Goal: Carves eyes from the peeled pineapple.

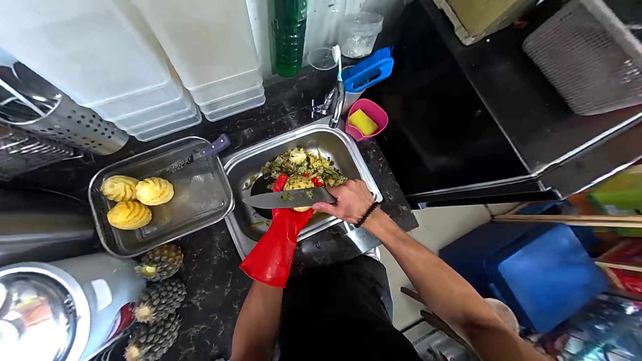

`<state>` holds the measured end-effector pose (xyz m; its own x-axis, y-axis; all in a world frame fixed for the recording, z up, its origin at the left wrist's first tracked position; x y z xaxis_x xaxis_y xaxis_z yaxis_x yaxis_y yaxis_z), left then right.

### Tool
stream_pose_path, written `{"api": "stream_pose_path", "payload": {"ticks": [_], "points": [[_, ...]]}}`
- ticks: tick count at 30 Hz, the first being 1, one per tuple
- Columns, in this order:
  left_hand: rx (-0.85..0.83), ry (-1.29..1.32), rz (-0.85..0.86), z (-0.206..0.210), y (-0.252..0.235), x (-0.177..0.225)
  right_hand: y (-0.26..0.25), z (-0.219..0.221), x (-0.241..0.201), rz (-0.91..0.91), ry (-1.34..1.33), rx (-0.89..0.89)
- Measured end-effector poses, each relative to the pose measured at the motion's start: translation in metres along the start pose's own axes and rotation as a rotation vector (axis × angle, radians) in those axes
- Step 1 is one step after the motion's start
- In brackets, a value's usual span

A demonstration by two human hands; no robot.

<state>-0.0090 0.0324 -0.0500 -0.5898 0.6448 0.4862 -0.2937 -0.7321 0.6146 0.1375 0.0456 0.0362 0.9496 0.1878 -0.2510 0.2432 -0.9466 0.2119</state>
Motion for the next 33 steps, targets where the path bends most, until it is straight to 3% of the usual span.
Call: {"api": "stream_pose_path", "payload": {"ticks": [3,5,6,8,9,11,13,17,21,24,29,31,33], "points": [[0.169,-0.084,-0.175,0.008,0.011,0.007,0.005,0.02,0.039,0.197,-0.067,-0.004],[0.25,0.01,-0.152,0.011,0.015,0.006,0.024,0.038,0.067,0.36,-0.171,-0.022],[0.216,0.116,-0.109,0.009,0.008,0.003,0.03,0.046,0.074,0.396,-0.21,-0.012],[0.027,0.29,-0.091,0.002,-0.006,-0.005,0.034,0.057,0.071,0.386,-0.286,0.019],[0.001,0.259,-0.09,0.003,-0.004,-0.005,0.035,0.058,0.061,0.356,-0.317,0.047],[0.068,0.084,-0.062,0.019,0.022,0.003,0.043,0.054,0.037,0.308,-0.343,0.102],[0.177,0.07,-0.066,0.032,0.038,0.009,0.045,0.04,0.02,0.267,-0.343,0.141],[0.142,0.148,0.006,-0.012,0.004,-0.016,0.048,0.02,-0.003,0.23,-0.231,-0.006],[0.222,-0.094,-0.017,0.014,0.065,0.001,0.051,0.018,-0.013,0.175,-0.129,-0.038],[0.175,-0.225,0.054,0.007,0.064,-0.001,0.052,0.015,-0.022,0.121,-0.093,0.017],[0.235,-0.33,0.066,0.008,0.074,0.005,0.048,0.022,-0.024,0.15,-0.029,0.022],[0.245,-0.221,0.073,-0.01,0.063,0.004,0.047,0.034,-0.007,0.235,-0.047,-0.008],[0.296,0.074,0.1,-0.036,0.033,-0.001,0.045,0.048,0.02,0.381,-0.099,-0.065]]}}
Point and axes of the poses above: each hand's wrist, its own y-axis away from the middle knuckle, its own z-axis out of the palm, x = y × z, the point moved 7 cm from there along -y, towards the middle knuckle, and after that the axes turned 5 degrees about y, right-handed, at the moved point
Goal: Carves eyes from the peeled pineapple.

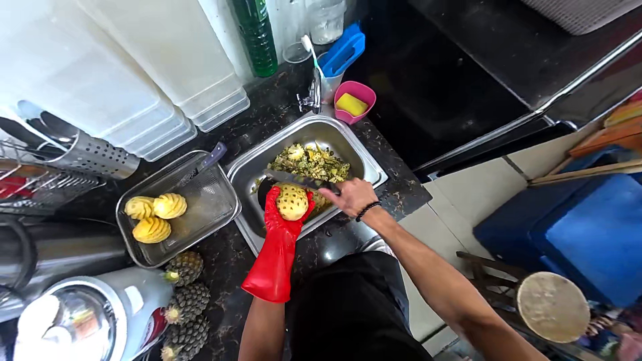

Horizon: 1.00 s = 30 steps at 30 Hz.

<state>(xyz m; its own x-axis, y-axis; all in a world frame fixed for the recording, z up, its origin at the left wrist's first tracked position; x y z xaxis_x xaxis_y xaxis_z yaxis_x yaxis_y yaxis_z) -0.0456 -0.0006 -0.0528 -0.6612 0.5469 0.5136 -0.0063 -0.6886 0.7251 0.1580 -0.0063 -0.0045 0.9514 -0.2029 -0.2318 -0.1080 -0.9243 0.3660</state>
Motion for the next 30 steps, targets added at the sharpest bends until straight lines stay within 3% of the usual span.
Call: {"api": "stream_pose_path", "payload": {"ticks": [2,4,8,10,12,14,17,21,26,30], "points": [[0.009,0.073,-0.022,-0.006,-0.011,0.0,-0.003,0.007,0.007,0.061,-0.043,-0.019],[-0.044,0.046,-0.034,-0.005,-0.005,0.001,0.008,0.002,-0.019,-0.031,-0.109,-0.036],[-0.289,-0.002,0.028,-0.006,0.019,0.005,0.02,0.001,-0.058,-0.17,-0.054,-0.1],[-0.192,-0.108,0.039,-0.004,0.038,0.016,0.017,0.002,-0.062,-0.179,-0.019,-0.088],[-0.05,-0.056,0.009,-0.009,0.022,0.011,0.012,0.003,-0.054,-0.132,-0.002,-0.049],[-0.025,-0.009,-0.02,-0.012,0.023,0.007,0.0,0.008,-0.029,-0.026,-0.015,-0.039],[-0.096,0.013,0.002,-0.019,0.021,0.009,-0.003,0.014,-0.013,0.021,-0.085,-0.054],[-0.278,-0.105,0.045,-0.02,0.037,0.008,0.02,0.008,-0.055,-0.183,-0.13,-0.108],[-0.248,0.032,0.033,-0.023,0.021,0.006,0.013,0.016,-0.054,-0.183,-0.075,-0.139],[-0.175,0.058,0.006,-0.035,0.02,0.002,-0.002,0.028,-0.008,0.015,-0.083,-0.133]]}}
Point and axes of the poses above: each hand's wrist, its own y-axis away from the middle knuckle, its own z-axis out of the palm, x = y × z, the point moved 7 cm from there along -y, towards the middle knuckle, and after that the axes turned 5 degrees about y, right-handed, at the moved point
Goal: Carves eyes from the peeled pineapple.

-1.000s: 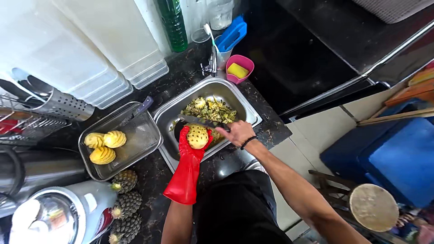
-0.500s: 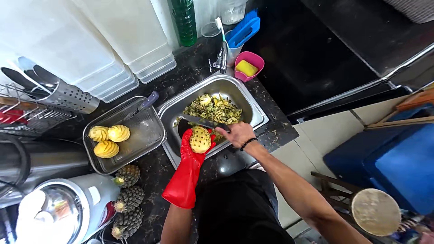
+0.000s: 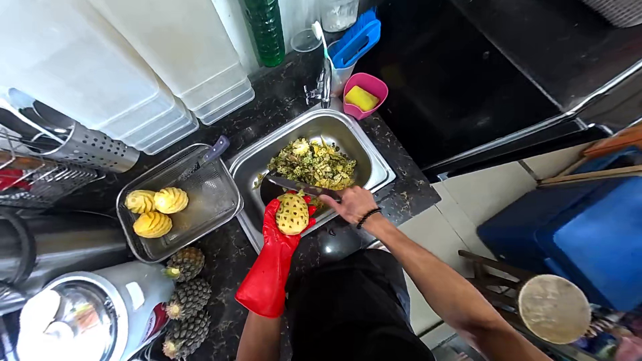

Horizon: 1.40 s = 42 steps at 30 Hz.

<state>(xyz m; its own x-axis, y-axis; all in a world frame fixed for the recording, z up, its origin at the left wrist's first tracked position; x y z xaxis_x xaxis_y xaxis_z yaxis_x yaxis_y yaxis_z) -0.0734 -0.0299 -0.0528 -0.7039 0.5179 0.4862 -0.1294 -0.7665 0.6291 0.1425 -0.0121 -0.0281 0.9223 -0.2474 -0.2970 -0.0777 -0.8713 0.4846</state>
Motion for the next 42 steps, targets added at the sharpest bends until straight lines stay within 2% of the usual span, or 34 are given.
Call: {"api": "stream_pose_path", "payload": {"ticks": [2,5,7,10,13,15,17,20,22,24,26,28,29,30,32,34,35,36,37,39,40,42], "points": [[-0.005,-0.047,0.001,0.004,0.008,0.005,0.003,0.0,0.0,-0.014,-0.031,-0.004],[-0.039,-0.149,-0.018,0.008,0.012,0.005,0.027,-0.005,-0.034,-0.176,-0.089,-0.025],[-0.056,-0.119,-0.046,0.01,0.004,0.001,0.029,-0.008,-0.045,-0.198,-0.059,-0.057],[-0.094,-0.068,-0.067,0.005,0.003,0.003,0.017,-0.008,-0.033,-0.172,-0.054,-0.015],[-0.23,-0.104,-0.043,-0.002,0.012,0.008,-0.003,0.002,0.005,-0.019,-0.04,0.012],[-0.256,-0.11,-0.02,0.0,0.005,0.013,-0.003,-0.004,0.006,-0.008,-0.073,0.013],[-0.188,-0.229,0.0,0.018,0.02,0.021,0.01,-0.012,-0.015,-0.104,-0.136,0.005],[-0.064,-0.328,0.121,0.061,0.048,0.024,0.024,-0.023,-0.046,-0.26,-0.125,-0.016],[-0.051,-0.355,0.149,0.067,0.054,0.026,0.026,-0.024,-0.054,-0.307,-0.103,-0.02],[-0.147,-0.377,0.177,0.057,0.05,0.028,0.024,-0.024,-0.053,-0.33,-0.094,-0.016],[-0.455,-0.348,0.24,0.04,0.036,0.028,0.021,-0.021,-0.048,-0.339,-0.102,-0.028],[-0.125,-0.385,0.164,0.05,0.048,0.031,0.016,-0.013,-0.034,-0.267,-0.087,-0.084],[-0.051,-0.397,0.153,0.054,0.053,0.034,0.009,-0.006,-0.02,-0.19,-0.055,-0.104],[-0.05,-0.412,0.171,0.055,0.055,0.04,0.001,0.001,-0.002,-0.082,-0.032,-0.135],[-0.22,-0.489,0.254,0.041,0.054,0.055,-0.009,0.014,0.038,0.096,-0.008,-0.148],[-0.454,-0.49,0.222,0.03,0.038,0.073,-0.012,0.02,0.064,0.153,-0.086,-0.098],[-0.474,-0.419,0.195,0.027,0.031,0.077,-0.012,0.026,0.071,0.191,-0.199,-0.084],[-0.416,-0.293,0.165,0.019,0.021,0.072,-0.011,0.039,0.078,0.253,-0.342,-0.089],[-0.278,-0.163,0.141,0.009,0.006,0.063,-0.011,0.053,0.082,0.314,-0.476,-0.104],[-0.017,0.047,0.079,-0.008,-0.033,0.042,-0.016,0.064,0.083,0.343,-0.55,-0.129],[0.03,0.072,0.036,-0.013,-0.044,0.034,-0.017,0.066,0.08,0.291,-0.525,-0.114],[-0.082,0.025,-0.022,-0.007,-0.045,0.034,-0.019,0.064,0.07,0.189,-0.51,-0.033]]}}
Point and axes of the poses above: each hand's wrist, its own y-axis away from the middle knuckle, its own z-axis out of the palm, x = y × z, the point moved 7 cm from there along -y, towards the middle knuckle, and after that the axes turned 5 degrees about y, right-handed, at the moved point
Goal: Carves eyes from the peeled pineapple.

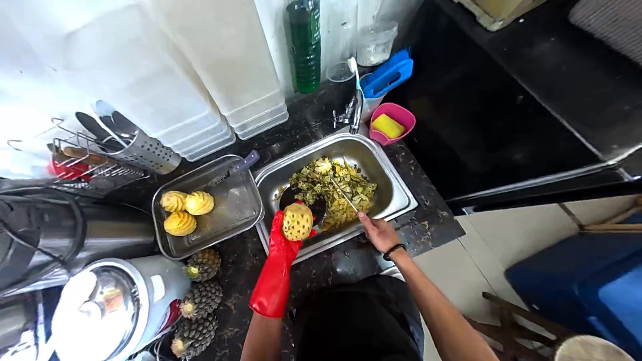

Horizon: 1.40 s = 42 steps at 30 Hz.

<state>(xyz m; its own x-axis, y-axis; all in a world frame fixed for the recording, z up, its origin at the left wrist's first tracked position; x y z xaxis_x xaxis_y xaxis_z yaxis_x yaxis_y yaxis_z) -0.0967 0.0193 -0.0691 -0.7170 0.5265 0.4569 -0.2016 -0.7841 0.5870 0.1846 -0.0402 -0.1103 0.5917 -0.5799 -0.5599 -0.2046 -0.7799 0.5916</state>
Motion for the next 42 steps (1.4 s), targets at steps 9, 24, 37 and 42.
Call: {"api": "stream_pose_path", "payload": {"ticks": [9,24,37,42], "points": [[0.059,0.388,-0.07,0.006,0.017,-0.045,-0.002,0.008,-0.037,0.152,0.28,-0.052],[0.286,0.198,0.02,-0.001,0.058,-0.021,0.042,0.008,-0.09,-0.329,0.427,-0.019],[0.058,-0.442,0.151,0.004,0.091,-0.018,0.074,0.012,-0.124,-0.631,0.65,0.259],[0.295,-0.099,0.042,0.012,0.073,-0.018,0.054,0.0,-0.103,-0.3,0.573,0.006]]}}
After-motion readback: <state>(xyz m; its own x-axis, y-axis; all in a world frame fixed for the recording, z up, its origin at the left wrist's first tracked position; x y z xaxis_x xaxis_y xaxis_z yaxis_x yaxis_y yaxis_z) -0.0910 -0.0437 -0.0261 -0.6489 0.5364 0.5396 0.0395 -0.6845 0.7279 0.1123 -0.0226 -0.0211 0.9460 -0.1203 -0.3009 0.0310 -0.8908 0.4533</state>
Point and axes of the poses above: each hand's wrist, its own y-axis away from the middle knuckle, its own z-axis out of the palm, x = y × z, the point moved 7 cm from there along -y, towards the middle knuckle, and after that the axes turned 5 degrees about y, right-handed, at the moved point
